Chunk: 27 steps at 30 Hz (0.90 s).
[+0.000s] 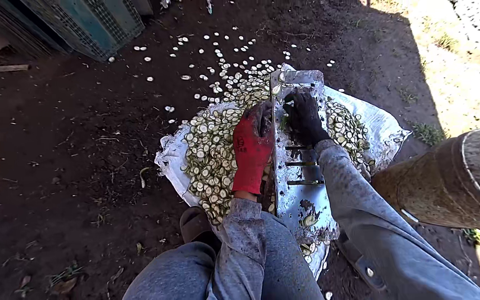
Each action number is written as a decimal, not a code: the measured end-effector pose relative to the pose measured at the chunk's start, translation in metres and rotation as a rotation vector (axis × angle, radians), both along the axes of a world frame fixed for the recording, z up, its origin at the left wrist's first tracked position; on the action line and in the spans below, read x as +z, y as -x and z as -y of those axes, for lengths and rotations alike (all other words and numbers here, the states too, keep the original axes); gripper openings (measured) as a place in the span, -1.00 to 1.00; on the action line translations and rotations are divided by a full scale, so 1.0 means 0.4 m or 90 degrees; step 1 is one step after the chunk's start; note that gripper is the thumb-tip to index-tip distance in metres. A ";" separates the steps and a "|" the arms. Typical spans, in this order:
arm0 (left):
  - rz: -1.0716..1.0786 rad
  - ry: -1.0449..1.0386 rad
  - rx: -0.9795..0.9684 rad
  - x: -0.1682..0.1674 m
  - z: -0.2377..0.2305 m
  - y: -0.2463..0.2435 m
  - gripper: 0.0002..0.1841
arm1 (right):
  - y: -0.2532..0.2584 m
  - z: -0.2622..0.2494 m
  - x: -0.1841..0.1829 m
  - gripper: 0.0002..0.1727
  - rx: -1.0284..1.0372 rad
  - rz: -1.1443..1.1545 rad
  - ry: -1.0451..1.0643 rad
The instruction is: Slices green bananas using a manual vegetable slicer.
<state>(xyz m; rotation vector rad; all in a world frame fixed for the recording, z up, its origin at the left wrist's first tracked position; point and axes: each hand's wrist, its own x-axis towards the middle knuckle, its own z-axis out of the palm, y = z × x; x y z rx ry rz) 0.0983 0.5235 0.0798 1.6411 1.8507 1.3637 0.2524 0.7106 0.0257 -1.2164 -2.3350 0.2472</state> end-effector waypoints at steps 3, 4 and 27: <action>0.011 -0.012 0.003 0.004 0.000 0.004 -0.60 | -0.026 0.146 0.002 -0.63 0.004 -0.074 0.063; 0.014 -0.028 -0.004 0.004 -0.006 0.006 -0.61 | -0.055 0.242 -0.020 -0.61 0.028 -0.091 0.067; 0.065 -0.026 -0.007 -0.002 -0.040 0.002 -0.63 | -0.099 0.245 -0.071 -0.31 0.172 0.088 -0.024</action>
